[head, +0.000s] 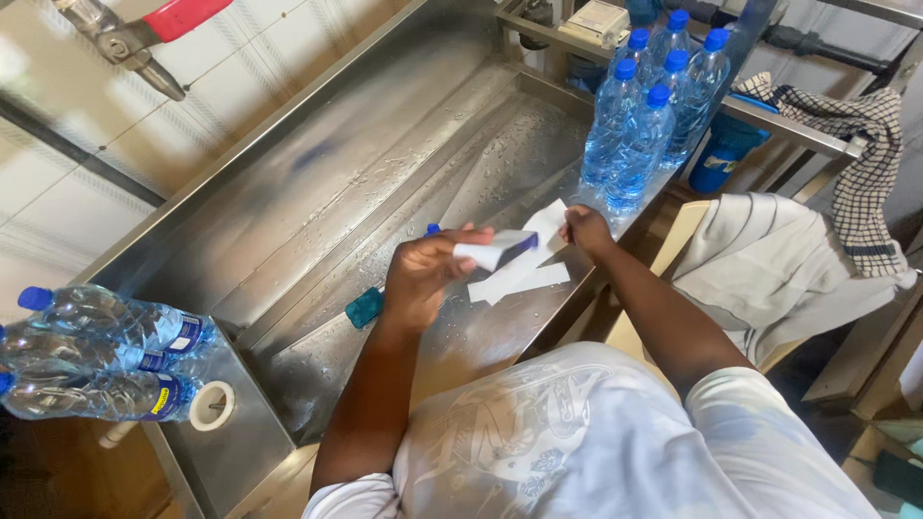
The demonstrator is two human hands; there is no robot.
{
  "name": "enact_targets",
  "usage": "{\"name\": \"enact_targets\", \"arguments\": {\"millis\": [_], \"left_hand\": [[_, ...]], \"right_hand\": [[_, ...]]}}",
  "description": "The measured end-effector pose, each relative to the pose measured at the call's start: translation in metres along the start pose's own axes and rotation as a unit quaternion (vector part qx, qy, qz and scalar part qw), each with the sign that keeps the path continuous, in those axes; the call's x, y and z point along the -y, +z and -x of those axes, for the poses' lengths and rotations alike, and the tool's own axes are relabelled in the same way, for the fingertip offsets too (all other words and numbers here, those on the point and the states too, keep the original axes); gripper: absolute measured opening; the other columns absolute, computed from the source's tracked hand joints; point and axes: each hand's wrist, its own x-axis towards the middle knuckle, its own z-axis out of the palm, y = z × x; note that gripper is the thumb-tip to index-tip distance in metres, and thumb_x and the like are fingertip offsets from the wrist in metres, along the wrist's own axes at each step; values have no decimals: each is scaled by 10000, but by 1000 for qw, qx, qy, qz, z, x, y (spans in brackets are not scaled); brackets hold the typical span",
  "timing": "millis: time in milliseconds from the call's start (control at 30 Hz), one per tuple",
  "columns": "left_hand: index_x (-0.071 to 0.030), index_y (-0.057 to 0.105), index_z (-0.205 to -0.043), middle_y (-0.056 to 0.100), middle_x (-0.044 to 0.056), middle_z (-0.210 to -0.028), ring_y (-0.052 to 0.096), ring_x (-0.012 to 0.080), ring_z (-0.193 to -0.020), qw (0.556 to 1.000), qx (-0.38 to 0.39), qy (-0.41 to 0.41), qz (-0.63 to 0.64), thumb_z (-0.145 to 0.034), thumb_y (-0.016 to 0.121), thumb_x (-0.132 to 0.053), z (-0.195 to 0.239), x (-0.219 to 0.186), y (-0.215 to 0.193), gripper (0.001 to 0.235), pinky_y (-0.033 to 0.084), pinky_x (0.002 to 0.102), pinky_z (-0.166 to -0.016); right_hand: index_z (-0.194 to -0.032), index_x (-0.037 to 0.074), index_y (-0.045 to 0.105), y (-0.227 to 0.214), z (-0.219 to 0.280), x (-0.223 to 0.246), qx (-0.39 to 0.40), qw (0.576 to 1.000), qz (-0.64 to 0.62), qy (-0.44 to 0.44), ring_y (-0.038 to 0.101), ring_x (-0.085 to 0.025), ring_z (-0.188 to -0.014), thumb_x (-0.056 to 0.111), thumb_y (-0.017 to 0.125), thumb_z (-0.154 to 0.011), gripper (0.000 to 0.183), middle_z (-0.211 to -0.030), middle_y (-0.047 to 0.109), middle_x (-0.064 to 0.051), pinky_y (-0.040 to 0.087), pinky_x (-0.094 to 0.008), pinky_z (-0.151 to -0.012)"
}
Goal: The person stands at a stainless steel counter and repeatedly applies blue and white labels to clear plastic water bottles. They peel the backing from each label, wrap it around the bottle, and smooth it down before placing the labeled bottle on the counter.
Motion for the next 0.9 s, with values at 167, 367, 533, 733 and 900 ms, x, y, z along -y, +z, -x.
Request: {"name": "enact_targets", "arguments": {"millis": [167,367,533,733,900], "left_hand": [[69,795,-1080,768,288,-1335,718,310,-1290,987,-158,-14,23,-983,839,-93,-12,1,8,194,451,500,-1242],[45,822,-1135,768,263,-1363,715,294,-1273,979,-177,-55,-82,-996,862,-118,-29,27,20,217,501,490,-1165],[-178,902,-975,870,50,-1053,807,261,-1112,931,-122,-103,-328,-904,966,-338,-60,58,34,186,585,406,-1016],[-260,906,-960,867,22,-934,819,191,-1064,920,-14,-196,-338,-994,867,-408,-87,103,70,156,609,333,-910],[-125,812,-1029,773,54,-836,660,125,-805,960,-8,-210,-185,-1074,758,-350,-126,156,107,237,531,280,-744]], "right_hand": [[-1107,40,742,-22,-30,-43,-49,987,155,19,764,-249,-601,214,504,-1139,297,-690,754,-109,623,-404,-598],[-1280,-2,606,-17,-9,-28,-81,862,501,-12,807,-466,-1083,567,600,-1147,585,-1100,793,-268,636,-601,-979],[-1572,-9,533,-2,17,14,52,960,85,-261,622,-507,-1359,452,757,-1080,711,-1356,606,-290,511,-564,-1142],[-1240,66,758,-57,42,29,74,885,274,-370,773,-377,-921,202,938,-853,448,-980,726,-128,661,-461,-806],[-1031,164,757,-117,48,10,-25,877,386,-286,777,-395,-882,195,835,-919,140,-889,741,-93,639,-503,-785]]}}
